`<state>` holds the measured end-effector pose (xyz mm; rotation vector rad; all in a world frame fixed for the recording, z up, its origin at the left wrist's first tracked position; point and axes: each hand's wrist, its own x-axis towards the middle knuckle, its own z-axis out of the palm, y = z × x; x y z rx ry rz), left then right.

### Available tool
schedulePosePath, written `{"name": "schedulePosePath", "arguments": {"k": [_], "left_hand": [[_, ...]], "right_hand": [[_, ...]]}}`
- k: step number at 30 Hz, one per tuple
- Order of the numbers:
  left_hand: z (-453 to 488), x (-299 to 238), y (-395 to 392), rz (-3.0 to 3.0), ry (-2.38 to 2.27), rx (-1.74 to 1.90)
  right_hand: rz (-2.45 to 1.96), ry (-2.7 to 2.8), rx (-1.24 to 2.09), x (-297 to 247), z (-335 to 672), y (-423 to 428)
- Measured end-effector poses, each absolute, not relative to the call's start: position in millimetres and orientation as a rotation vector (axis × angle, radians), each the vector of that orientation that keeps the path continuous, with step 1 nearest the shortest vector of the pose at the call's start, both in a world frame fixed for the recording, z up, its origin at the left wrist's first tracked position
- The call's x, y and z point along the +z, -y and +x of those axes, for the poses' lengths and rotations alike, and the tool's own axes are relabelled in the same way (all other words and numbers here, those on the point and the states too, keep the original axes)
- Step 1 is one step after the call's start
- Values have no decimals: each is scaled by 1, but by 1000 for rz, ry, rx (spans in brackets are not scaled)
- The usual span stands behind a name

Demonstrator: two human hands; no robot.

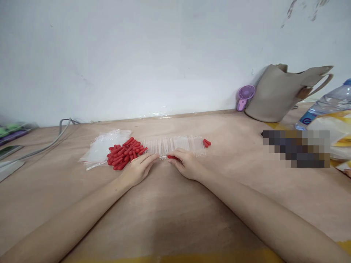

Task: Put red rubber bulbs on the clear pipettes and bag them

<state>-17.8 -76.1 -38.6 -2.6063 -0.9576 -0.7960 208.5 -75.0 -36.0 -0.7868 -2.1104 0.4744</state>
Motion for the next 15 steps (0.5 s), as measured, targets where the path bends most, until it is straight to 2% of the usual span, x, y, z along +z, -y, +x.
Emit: {"name": "schedulePosePath", "arguments": {"k": [15], "left_hand": [[-18,-38,73,-2667,769,-797]], "right_hand": [[-717,2171,332,-39,211,72]]}}
